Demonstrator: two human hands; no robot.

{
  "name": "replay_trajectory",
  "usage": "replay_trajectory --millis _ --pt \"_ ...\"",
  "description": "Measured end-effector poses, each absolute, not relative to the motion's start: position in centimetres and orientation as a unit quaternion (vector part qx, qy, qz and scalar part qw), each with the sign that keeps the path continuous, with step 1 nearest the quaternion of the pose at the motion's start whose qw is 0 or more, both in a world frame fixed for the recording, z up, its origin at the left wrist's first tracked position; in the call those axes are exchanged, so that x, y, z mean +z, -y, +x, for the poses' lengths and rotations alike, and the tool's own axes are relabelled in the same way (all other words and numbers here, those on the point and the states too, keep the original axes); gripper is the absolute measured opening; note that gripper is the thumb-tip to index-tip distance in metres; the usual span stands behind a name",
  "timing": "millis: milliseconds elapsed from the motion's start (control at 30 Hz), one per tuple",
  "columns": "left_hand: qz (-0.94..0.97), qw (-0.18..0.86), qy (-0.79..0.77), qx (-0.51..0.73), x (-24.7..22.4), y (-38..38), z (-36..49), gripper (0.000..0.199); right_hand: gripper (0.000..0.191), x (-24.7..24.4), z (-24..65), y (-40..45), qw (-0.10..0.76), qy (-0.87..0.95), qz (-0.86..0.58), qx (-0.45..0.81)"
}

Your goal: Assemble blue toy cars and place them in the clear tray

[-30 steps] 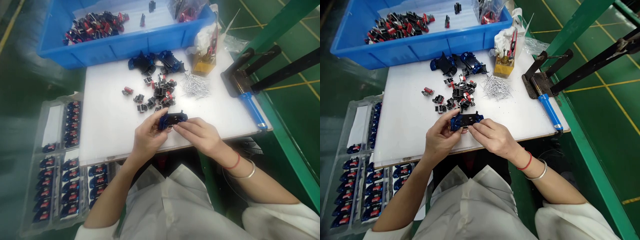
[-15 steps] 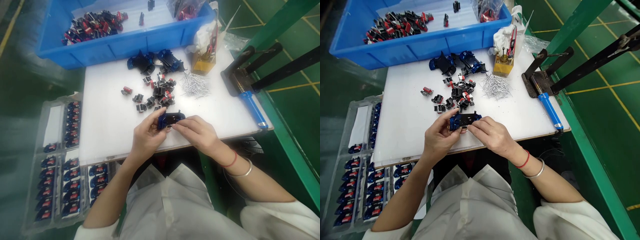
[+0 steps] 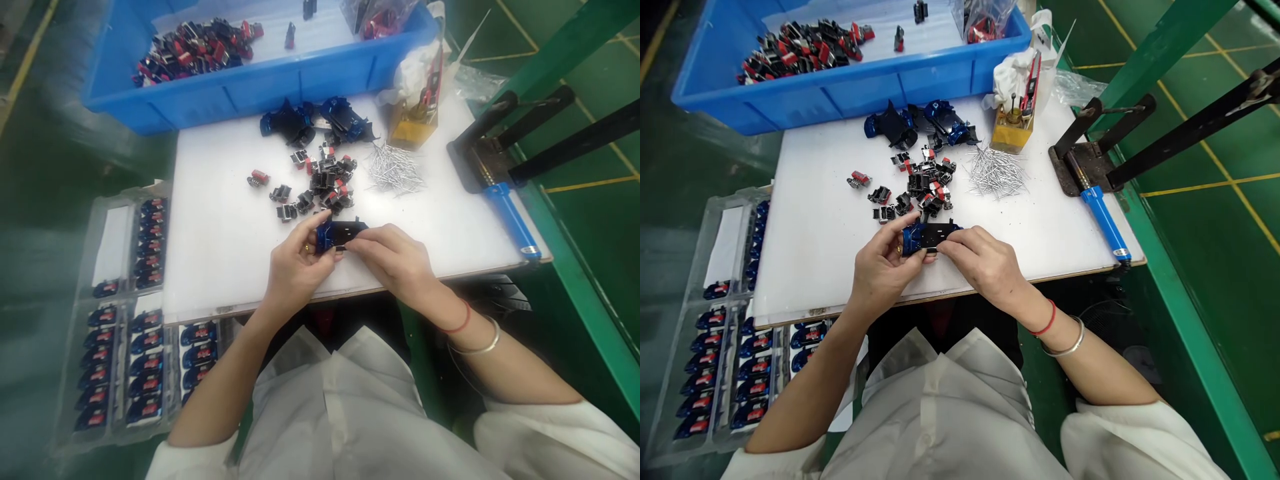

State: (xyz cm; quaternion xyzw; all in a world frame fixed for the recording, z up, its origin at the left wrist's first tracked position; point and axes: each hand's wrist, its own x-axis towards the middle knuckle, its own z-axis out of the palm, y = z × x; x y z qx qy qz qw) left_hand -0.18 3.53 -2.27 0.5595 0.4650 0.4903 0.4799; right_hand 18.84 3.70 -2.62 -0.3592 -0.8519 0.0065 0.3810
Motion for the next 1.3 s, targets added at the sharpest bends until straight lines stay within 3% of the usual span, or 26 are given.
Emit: replay_trajectory --millis 200,567,867,1300 --pt "0.563 0.473 -0.474 0.484 -2.4 -3.3 -0.2 0.051 0.018 -2.6 18.7 -3.7 0.379 0.842 -0.379 0.054" --pt "0.594 0.459 -0.452 0.482 -2.5 -3.4 -0.2 0.046 0.023 -2.2 19.3 -2.8 0.347 0.869 -0.349 -0.058" --pt "0.606 0.477 -0.422 0.477 -2.3 -3.5 -0.4 0.046 0.025 -0.9 19.8 -2.4 0.387 0.853 -0.351 -0.024" --pt "0.663 0.375 -0.443 0.472 -2.7 -3.0 -0.5 0.049 0.030 -2.1 19.6 -3.0 0.375 0.860 -0.342 -0.053"
